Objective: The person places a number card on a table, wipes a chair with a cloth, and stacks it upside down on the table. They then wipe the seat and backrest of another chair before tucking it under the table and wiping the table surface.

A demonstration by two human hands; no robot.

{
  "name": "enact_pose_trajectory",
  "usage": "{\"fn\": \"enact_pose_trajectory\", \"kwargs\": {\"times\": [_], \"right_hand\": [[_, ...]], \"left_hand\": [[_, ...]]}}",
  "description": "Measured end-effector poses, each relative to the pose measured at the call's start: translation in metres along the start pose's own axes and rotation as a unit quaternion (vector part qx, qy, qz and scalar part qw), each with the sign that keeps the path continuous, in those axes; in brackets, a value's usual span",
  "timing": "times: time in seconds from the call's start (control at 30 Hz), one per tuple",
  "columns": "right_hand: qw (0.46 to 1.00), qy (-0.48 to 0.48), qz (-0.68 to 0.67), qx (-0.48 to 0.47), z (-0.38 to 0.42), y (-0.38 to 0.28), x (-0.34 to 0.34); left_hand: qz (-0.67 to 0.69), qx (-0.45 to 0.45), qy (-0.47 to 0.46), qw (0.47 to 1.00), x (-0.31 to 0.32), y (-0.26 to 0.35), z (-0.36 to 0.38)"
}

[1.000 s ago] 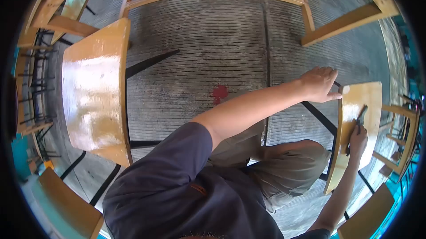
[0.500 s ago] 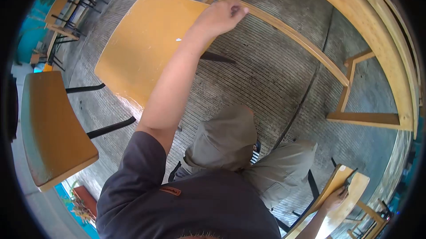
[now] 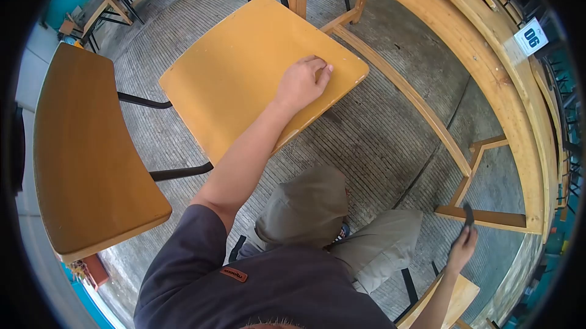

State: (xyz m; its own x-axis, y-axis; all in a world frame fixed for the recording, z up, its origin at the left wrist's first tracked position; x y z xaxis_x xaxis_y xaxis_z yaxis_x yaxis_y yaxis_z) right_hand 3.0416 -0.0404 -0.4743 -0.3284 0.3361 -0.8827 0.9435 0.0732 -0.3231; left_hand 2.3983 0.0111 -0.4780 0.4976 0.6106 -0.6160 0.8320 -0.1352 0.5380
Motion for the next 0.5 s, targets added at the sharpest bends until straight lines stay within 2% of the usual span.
{"fn": "enact_pose_trajectory", "kwargs": {"times": [0.03, 0.07, 0.1, 0.13, 0.17, 0.23, 0.27, 0.33, 0.37, 0.43, 0.47, 0.5], "right_hand": [[0.998, -0.018, -0.066, -0.018, -0.029, -0.051, 0.020], [0.990, -0.037, -0.133, -0.037, -0.058, -0.098, 0.044], [0.982, -0.022, -0.167, -0.091, -0.086, -0.143, 0.067], [0.976, -0.061, -0.197, -0.068, -0.108, -0.192, 0.086], [0.965, -0.065, -0.236, -0.093, -0.125, -0.246, 0.102], [0.934, -0.062, -0.249, -0.248, -0.142, -0.353, 0.123], [0.926, -0.105, -0.218, -0.290, -0.143, -0.398, 0.133], [0.891, -0.239, -0.171, -0.347, -0.138, -0.452, 0.182], [0.889, -0.245, -0.169, -0.348, -0.141, -0.461, 0.199], [0.870, -0.235, -0.071, -0.428, -0.140, -0.477, 0.229], [0.864, -0.280, -0.133, -0.398, -0.147, -0.478, 0.230], [0.859, -0.284, -0.131, -0.405, -0.154, -0.478, 0.233]], "left_hand": [[0.049, -0.063, -0.005, 0.997, -0.002, 0.003, -0.002], [0.051, -0.063, -0.003, 0.997, -0.002, 0.007, -0.002], [0.063, -0.028, 0.032, 0.997, -0.006, 0.012, -0.002], [0.072, 0.008, 0.068, 0.995, -0.011, 0.015, -0.001], [0.069, 0.009, 0.071, 0.995, -0.013, 0.017, -0.002], [0.058, 0.090, 0.082, 0.991, -0.017, 0.027, 0.000], [0.050, 0.108, 0.104, 0.987, -0.019, 0.028, -0.002], [0.056, 0.098, 0.114, 0.987, -0.023, 0.017, -0.004], [0.061, 0.092, 0.121, 0.986, -0.024, 0.013, -0.003], [0.050, 0.077, 0.123, 0.988, -0.024, 0.009, -0.006], [0.040, 0.065, 0.128, 0.989, -0.026, 0.008, -0.007], [0.036, 0.058, 0.133, 0.989, -0.030, 0.009, -0.009]]}}
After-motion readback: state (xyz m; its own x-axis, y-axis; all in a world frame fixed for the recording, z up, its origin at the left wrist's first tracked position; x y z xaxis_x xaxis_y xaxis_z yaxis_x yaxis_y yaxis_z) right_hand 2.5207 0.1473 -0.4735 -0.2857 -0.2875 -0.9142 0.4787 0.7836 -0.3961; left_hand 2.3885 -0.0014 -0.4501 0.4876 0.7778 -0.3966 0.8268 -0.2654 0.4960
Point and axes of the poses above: each hand's wrist, its own z-axis away from the middle knuckle, its own x-axis out of the palm, y = z × x, the point moved 4 cm from there along -z, towards the middle knuckle, and after that the axes turned 2 degrees about x, right-handed, at the moved point
